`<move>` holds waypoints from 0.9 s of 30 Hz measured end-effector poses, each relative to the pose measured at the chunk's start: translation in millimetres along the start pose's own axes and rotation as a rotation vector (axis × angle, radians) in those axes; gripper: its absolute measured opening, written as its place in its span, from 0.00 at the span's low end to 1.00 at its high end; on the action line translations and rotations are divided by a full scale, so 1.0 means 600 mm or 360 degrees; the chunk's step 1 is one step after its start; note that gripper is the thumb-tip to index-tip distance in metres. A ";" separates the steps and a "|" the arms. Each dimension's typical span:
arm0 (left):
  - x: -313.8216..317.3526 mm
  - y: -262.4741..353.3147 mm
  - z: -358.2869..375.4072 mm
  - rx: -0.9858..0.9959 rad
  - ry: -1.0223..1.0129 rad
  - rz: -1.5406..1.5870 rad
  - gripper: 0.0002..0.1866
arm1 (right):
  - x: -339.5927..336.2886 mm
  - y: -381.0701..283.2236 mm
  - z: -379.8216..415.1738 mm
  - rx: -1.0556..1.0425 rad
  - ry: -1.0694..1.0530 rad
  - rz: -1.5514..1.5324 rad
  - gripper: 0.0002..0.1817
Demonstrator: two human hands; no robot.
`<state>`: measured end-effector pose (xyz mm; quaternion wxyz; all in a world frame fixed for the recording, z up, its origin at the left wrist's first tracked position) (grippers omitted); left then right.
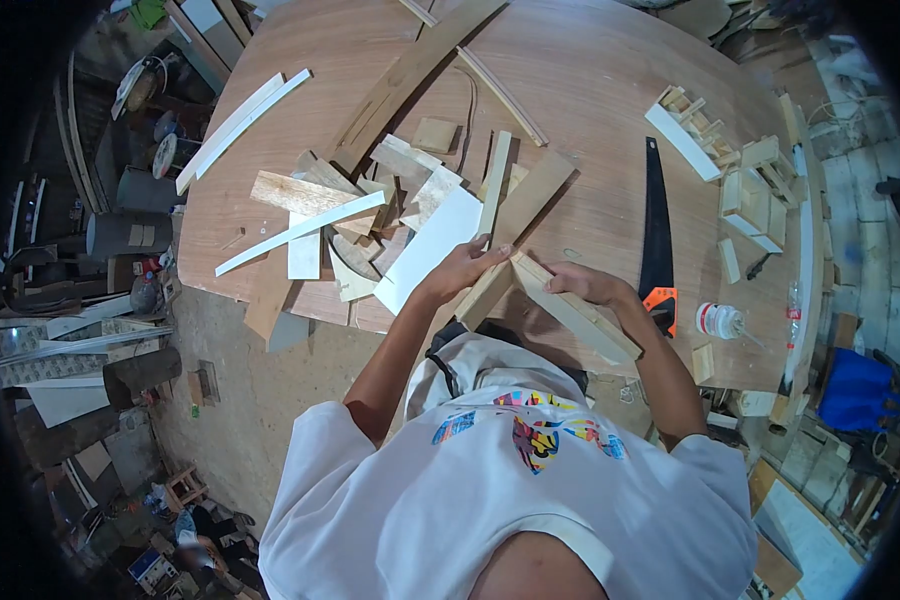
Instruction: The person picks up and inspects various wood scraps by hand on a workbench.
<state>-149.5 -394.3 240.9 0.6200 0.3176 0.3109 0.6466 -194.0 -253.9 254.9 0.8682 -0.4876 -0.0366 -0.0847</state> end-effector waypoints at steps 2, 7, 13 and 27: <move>0.001 -0.013 -0.005 -0.0047 -0.0016 0.0061 0.53 | -0.002 0.013 0.001 0.0049 0.0012 -0.0024 0.30; -0.035 0.027 0.014 -0.0025 0.0171 -0.0204 0.55 | -0.004 0.012 -0.005 -0.0076 0.0026 0.0223 0.33; -0.126 0.030 -0.010 0.0364 0.0822 -0.1285 0.61 | -0.075 0.019 0.022 -0.0133 0.0629 0.0741 0.43; -0.236 0.052 -0.159 0.0328 0.0997 -0.1364 0.23 | -0.112 0.029 0.066 -0.0286 0.1051 0.0473 0.46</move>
Point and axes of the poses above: each hand's wrist, its own z-axis away from the middle knuckle, its own x-axis out of the palm, y = z × x, the point moved 10 cm from there along -z, towards the middle knuckle, and after that the axes turned 1 degree about -x, right-handed, at the moved point
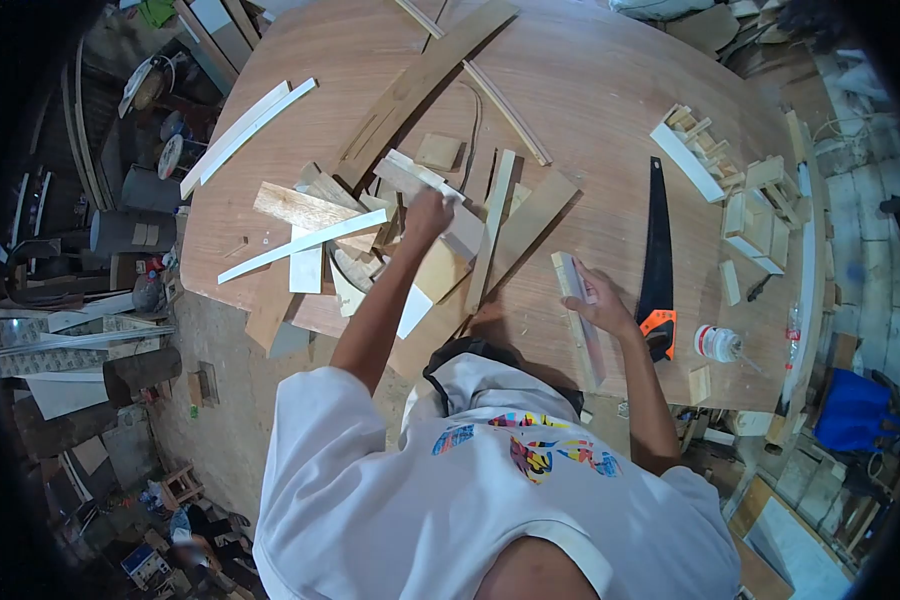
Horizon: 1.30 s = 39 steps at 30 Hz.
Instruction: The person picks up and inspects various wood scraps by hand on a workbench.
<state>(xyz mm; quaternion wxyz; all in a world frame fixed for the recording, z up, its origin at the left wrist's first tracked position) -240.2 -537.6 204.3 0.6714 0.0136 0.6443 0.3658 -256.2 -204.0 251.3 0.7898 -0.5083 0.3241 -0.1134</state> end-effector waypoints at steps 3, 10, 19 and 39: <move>-0.031 -0.050 -0.092 -0.0004 0.0366 0.0092 0.20 | -0.005 0.022 0.010 0.0048 0.0054 -0.0166 0.47; -0.003 -0.089 -0.180 -0.0458 0.0022 -0.0064 0.32 | -0.042 0.030 0.035 0.0244 0.0136 -0.0144 0.48; -0.015 -0.062 -0.164 -0.0495 0.0276 -0.0500 0.43 | -0.080 0.041 0.031 0.0436 0.0251 -0.0216 0.49; -0.050 0.259 0.167 0.0135 -0.0964 0.1733 0.14 | -0.015 0.010 -0.059 0.0608 0.0254 -0.2047 0.26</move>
Point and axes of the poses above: each hand's wrist, its own z-axis away from the middle knuckle, its own x-axis out of the palm, y = z × x, the point moved 10 cm from there along -z, towards the middle knuckle, and after that the axes turned 1 degree about -x, right-handed, at the moved point
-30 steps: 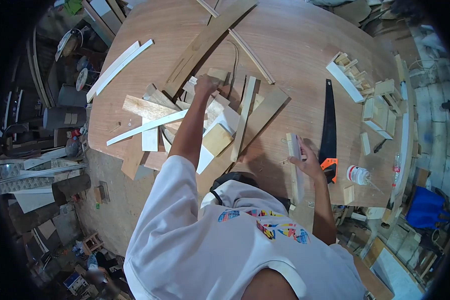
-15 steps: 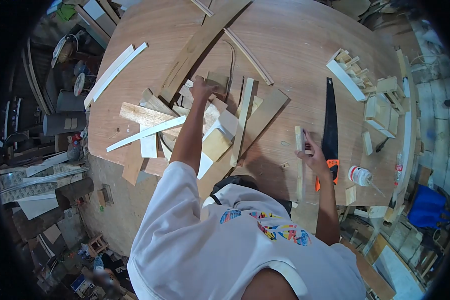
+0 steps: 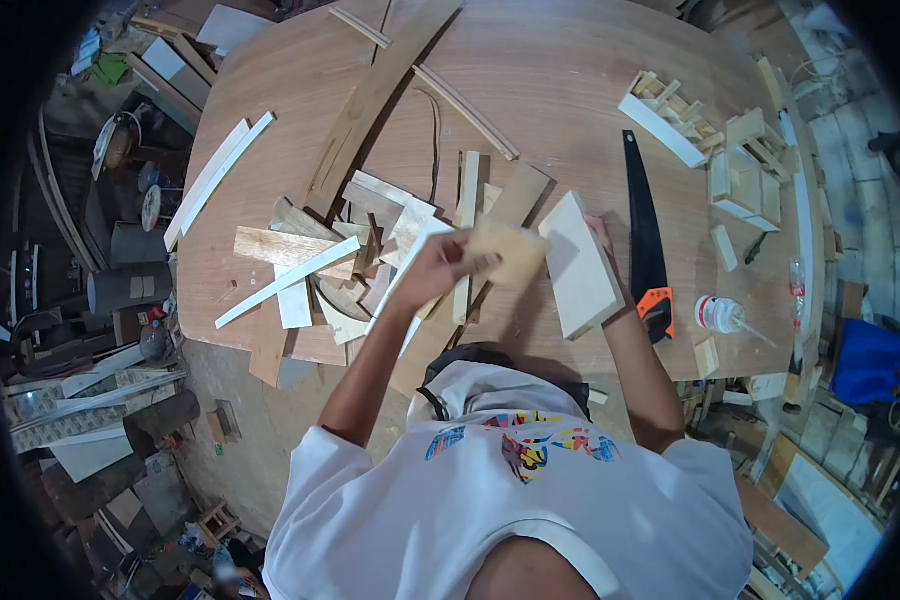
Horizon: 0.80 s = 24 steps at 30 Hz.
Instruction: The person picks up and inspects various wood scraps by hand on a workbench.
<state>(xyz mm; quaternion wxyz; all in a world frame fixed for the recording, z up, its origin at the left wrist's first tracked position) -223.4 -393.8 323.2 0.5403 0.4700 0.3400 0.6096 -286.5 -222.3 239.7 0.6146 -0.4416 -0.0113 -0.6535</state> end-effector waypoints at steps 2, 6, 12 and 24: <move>0.045 -0.024 0.035 -0.0287 -0.0127 -0.0043 0.14 | 0.003 -0.002 -0.003 -0.0133 0.0040 -0.0083 0.23; 0.107 0.025 0.076 -0.0124 -0.0120 -0.0089 0.14 | 0.024 -0.012 0.014 -0.0351 0.0018 0.0086 0.21; 0.124 0.012 0.092 0.0025 -0.0094 0.0049 0.14 | 0.044 0.029 0.015 -0.0113 -0.0237 -0.0201 0.18; 0.145 -0.009 0.107 -0.0040 -0.0156 -0.0025 0.15 | 0.038 0.057 0.017 -0.0031 -0.0303 -0.0122 0.19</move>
Point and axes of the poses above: each hand's wrist, its own z-axis away from the middle knuckle, its own x-axis out of the palm, y = z × x, the point moved 10 cm from there along -z, towards the middle knuckle, and after that the axes turned 1 degree about -x, right-handed, at the moved point
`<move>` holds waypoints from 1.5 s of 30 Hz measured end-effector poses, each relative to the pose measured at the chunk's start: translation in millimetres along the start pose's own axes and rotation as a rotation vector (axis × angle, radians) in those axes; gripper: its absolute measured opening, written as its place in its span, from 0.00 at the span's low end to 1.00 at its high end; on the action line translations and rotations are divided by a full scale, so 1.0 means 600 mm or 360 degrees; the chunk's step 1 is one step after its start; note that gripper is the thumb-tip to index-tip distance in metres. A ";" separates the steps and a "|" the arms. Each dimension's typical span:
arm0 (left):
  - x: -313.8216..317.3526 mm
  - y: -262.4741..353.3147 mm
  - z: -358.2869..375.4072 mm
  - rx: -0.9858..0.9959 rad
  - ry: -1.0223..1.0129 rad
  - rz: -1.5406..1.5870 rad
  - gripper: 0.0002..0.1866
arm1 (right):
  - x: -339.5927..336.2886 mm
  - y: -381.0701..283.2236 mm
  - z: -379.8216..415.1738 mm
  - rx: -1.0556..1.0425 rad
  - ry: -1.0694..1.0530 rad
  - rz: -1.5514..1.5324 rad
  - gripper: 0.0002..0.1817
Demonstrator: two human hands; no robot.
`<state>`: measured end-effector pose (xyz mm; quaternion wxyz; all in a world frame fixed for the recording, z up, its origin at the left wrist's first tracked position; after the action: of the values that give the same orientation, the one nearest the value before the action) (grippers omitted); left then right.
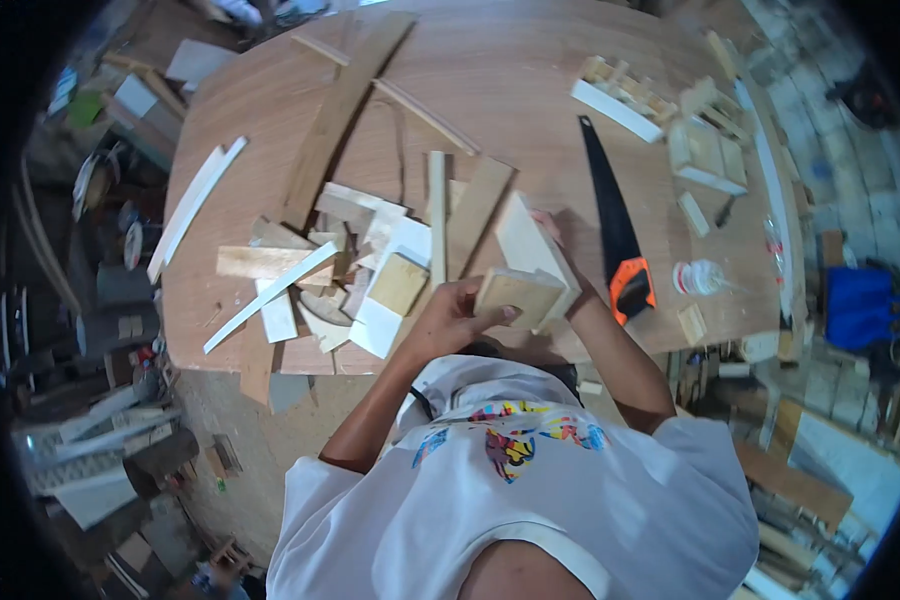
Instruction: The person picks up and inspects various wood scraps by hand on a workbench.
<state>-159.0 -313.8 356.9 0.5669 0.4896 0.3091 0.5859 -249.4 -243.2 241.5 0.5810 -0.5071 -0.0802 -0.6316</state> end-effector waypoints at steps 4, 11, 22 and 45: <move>0.011 -0.015 0.001 -0.0074 -0.0054 -0.0028 0.14 | -0.024 -0.016 0.013 -0.0370 0.0151 0.0255 0.19; 0.036 -0.047 -0.013 -0.0200 -0.0140 -0.0066 0.13 | -0.066 -0.004 0.069 -0.0247 0.0359 -0.0010 0.22; -0.080 -0.239 -0.131 -0.0380 0.0214 -0.0520 0.13 | -0.276 -0.026 0.162 -0.0387 0.1212 0.0909 0.41; -0.278 -0.173 0.017 0.0236 0.1154 -0.1591 0.24 | -0.248 -0.030 0.081 -0.0539 0.1061 0.2525 0.51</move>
<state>-132.3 -459.6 227.7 0.5962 0.0936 0.7138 0.3555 -265.7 -106.6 164.1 0.7589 -0.2817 0.5650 -0.1599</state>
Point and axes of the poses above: each hand's wrist, its own z-axis away from the middle knuckle, its own x-axis out of the palm, y = z × x, the point moved 10 cm from there along -z, towards the middle knuckle, and after that the axes turned 1 degree about -x, right-handed, at the moved point
